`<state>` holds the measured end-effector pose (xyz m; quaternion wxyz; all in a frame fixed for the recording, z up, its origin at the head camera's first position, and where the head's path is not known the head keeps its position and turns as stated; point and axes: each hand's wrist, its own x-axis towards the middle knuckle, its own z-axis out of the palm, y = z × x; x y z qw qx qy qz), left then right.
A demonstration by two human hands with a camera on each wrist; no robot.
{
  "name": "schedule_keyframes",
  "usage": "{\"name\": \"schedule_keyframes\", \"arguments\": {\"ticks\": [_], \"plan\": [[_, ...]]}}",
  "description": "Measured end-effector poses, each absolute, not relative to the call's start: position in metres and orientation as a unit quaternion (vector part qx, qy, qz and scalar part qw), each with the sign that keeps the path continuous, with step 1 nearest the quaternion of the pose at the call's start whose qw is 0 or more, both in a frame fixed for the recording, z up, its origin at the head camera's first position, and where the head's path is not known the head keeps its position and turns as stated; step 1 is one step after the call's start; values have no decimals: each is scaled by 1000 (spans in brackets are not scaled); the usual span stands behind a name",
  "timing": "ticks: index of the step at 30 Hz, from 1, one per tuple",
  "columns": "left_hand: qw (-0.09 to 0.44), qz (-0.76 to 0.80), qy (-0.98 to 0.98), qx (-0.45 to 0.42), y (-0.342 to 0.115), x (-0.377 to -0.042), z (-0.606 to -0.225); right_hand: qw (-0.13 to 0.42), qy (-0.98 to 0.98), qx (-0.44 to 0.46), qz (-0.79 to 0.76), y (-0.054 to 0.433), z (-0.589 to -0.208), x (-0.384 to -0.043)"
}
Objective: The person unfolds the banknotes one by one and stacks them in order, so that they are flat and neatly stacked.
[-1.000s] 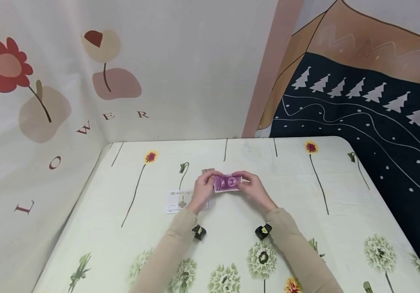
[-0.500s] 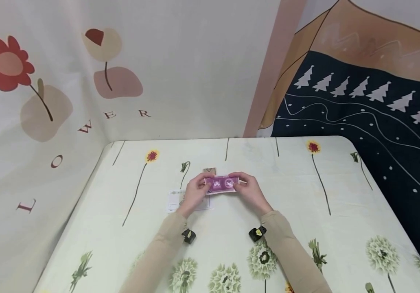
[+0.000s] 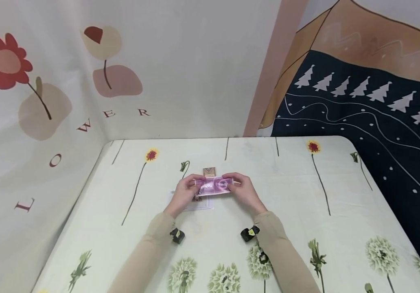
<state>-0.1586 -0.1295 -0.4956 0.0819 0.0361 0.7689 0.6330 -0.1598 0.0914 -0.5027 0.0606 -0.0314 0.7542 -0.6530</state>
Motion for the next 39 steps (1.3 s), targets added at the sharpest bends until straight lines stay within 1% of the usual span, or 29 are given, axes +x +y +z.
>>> {"name": "schedule_keyframes", "arguments": {"ticks": [6, 17, 20, 22, 27, 29, 31, 39], "plan": [[103, 635, 765, 34, -147, -157, -493, 72, 737, -21, -672, 79, -502, -158], [116, 625, 771, 26, -173, -155, -490, 75, 730, -51, -677, 57, -505, -154], [114, 618, 777, 32, -180, -151, -489, 80, 730, -54, -677, 51, -507, -152], [111, 619, 777, 39, -184, -148, -486, 79, 731, -60, -675, 47, -502, -149], [113, 609, 784, 49, -196, -142, -489, 113, 708, -54, -695, 39, -500, -143], [112, 602, 789, 47, -203, -142, -495, 134, 694, -39, -706, 36, -506, -143], [105, 602, 791, 40, -208, -141, -496, 142, 688, -31, -711, 35, -509, -142], [72, 594, 801, 19, -220, -133, -496, 126, 746, -52, -651, 28, -510, -142]]}}
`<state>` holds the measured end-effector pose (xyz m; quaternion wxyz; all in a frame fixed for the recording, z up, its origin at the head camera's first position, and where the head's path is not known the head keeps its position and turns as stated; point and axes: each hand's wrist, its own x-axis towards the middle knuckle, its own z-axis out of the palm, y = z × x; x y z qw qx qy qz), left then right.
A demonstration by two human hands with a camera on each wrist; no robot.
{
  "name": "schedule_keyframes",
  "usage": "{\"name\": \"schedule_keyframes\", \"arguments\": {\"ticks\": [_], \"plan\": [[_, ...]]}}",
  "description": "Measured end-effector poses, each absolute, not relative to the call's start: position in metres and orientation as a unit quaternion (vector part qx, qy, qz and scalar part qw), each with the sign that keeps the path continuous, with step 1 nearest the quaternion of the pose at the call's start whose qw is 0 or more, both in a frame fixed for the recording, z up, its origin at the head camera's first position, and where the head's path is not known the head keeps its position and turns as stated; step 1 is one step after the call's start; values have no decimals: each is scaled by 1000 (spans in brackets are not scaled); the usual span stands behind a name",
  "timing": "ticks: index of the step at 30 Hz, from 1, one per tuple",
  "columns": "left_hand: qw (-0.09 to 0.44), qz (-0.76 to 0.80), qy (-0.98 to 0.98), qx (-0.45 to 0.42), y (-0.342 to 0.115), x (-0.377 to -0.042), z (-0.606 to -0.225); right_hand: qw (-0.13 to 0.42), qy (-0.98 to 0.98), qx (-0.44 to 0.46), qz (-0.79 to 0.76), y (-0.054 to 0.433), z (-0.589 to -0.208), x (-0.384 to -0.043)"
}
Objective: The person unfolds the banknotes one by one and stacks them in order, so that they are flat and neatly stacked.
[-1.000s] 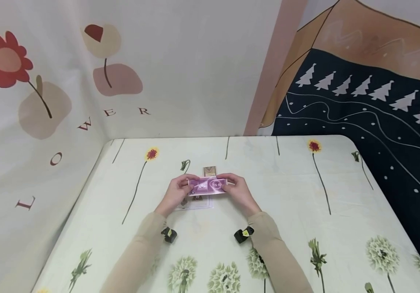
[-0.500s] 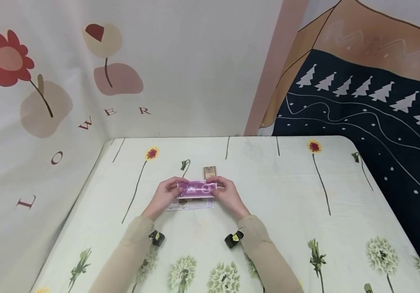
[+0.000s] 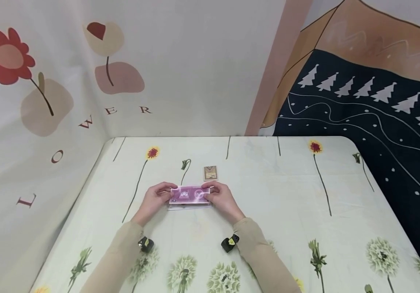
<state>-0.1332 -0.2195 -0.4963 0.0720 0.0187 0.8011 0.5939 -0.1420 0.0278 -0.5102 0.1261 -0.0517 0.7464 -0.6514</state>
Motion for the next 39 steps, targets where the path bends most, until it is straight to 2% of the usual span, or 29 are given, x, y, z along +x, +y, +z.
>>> {"name": "schedule_keyframes", "arguments": {"ticks": [8, 16, 24, 29, 39], "plan": [[48, 532, 845, -9, -218, -131, -497, 100, 826, -76, -550, 22, -506, -144], [13, 462, 886, 38, -215, -132, -496, 59, 869, -111, -478, 22, -502, -144], [38, 438, 897, 38, -215, -133, -499, 72, 878, -114, -460, 21, -504, -145], [36, 421, 906, 27, -215, -133, -498, 95, 875, -94, -465, 20, -504, -146], [46, 430, 902, 5, -219, -131, -497, 100, 866, -103, -478, 23, -503, -143]]}}
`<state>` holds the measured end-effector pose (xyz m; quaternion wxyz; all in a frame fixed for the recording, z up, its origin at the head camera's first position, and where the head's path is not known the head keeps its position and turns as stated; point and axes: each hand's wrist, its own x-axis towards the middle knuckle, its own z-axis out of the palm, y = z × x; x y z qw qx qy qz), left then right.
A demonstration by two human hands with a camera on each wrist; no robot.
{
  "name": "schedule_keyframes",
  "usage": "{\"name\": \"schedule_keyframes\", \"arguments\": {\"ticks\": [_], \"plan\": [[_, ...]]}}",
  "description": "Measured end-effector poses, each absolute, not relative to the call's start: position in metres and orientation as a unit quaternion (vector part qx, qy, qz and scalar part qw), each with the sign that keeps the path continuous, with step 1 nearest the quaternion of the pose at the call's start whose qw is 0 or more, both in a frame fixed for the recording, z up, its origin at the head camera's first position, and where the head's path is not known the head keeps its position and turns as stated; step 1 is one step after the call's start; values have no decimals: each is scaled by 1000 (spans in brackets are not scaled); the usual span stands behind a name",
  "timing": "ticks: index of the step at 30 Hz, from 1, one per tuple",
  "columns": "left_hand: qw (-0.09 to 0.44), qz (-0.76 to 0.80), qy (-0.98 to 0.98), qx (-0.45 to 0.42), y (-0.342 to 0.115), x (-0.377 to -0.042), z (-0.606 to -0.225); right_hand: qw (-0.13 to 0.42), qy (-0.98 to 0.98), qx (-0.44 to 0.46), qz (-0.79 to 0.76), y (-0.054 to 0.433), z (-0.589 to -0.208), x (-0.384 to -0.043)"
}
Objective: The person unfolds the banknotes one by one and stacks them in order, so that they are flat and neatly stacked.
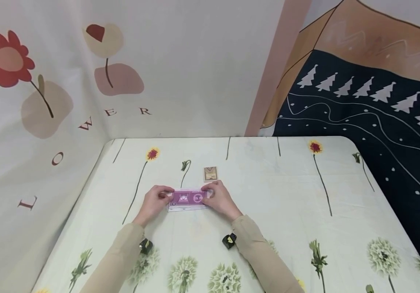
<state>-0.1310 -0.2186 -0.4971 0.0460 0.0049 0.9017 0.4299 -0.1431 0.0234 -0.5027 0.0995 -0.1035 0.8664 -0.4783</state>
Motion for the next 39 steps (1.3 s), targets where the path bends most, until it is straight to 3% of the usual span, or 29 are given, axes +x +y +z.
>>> {"name": "schedule_keyframes", "arguments": {"ticks": [9, 21, 28, 35, 39], "plan": [[27, 439, 898, 1, -225, -133, -497, 111, 824, -47, -554, 39, -501, -150], [31, 488, 872, 11, -209, -140, -486, 73, 843, -31, -531, 60, -501, -173], [40, 516, 855, 4, -190, -142, -482, 83, 861, -77, -495, 62, -499, -183], [43, 545, 838, 2, -170, -149, -482, 57, 872, -174, -454, 61, -509, -198], [50, 565, 824, -8, -159, -154, -484, 56, 879, -180, -438, 59, -510, -203]]}}
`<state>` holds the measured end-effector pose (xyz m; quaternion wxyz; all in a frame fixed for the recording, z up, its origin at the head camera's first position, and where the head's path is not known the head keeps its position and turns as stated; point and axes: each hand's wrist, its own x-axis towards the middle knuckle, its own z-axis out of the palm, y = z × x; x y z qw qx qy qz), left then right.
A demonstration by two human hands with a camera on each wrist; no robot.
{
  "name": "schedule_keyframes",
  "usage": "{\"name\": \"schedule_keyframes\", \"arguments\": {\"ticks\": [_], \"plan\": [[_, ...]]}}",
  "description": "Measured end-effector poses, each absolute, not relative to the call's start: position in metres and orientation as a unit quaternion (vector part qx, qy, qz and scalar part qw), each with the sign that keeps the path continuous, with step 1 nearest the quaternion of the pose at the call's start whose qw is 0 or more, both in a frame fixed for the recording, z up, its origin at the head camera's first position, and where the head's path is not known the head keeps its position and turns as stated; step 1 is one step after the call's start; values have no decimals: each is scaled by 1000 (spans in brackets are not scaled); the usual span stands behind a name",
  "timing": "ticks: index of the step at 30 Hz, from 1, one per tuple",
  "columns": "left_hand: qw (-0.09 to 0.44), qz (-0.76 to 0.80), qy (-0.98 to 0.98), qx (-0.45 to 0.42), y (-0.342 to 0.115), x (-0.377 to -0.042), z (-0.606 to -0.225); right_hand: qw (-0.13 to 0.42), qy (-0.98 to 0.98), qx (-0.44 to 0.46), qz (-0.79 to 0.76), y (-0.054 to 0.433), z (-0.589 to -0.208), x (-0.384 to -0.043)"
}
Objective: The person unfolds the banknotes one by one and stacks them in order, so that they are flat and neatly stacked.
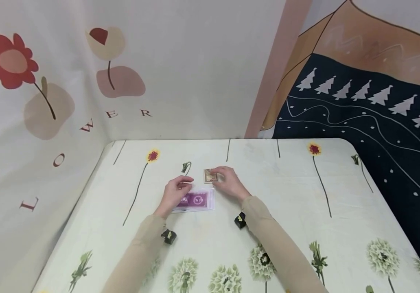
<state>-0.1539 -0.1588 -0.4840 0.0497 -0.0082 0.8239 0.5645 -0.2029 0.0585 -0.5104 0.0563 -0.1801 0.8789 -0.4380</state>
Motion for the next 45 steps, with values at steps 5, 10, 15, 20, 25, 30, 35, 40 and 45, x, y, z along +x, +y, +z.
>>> {"name": "schedule_keyframes", "arguments": {"ticks": [5, 10, 15, 20, 25, 30, 35, 40, 45], "plan": [[59, 573, 817, -27, -146, -159, -488, 73, 902, -142, -402, 59, -510, -206], [74, 587, 806, -34, -134, -165, -489, 80, 908, -129, -391, 60, -510, -209], [94, 592, 799, -43, -126, -168, -490, 77, 907, -128, -394, 61, -510, -211], [74, 583, 807, -49, -120, -169, -489, 78, 906, -128, -397, 61, -510, -211], [72, 597, 797, -63, -112, -171, -486, 75, 906, -126, -398, 61, -510, -212], [77, 604, 788, -84, -105, -175, -484, 77, 904, -126, -401, 62, -509, -212], [76, 637, 761, -92, -100, -179, -488, 80, 899, -129, -410, 63, -509, -212], [87, 651, 750, -73, -95, -180, -492, 84, 894, -148, -415, 65, -511, -210], [76, 639, 764, -54, -89, -178, -493, 86, 892, -171, -410, 68, -513, -209]]}}
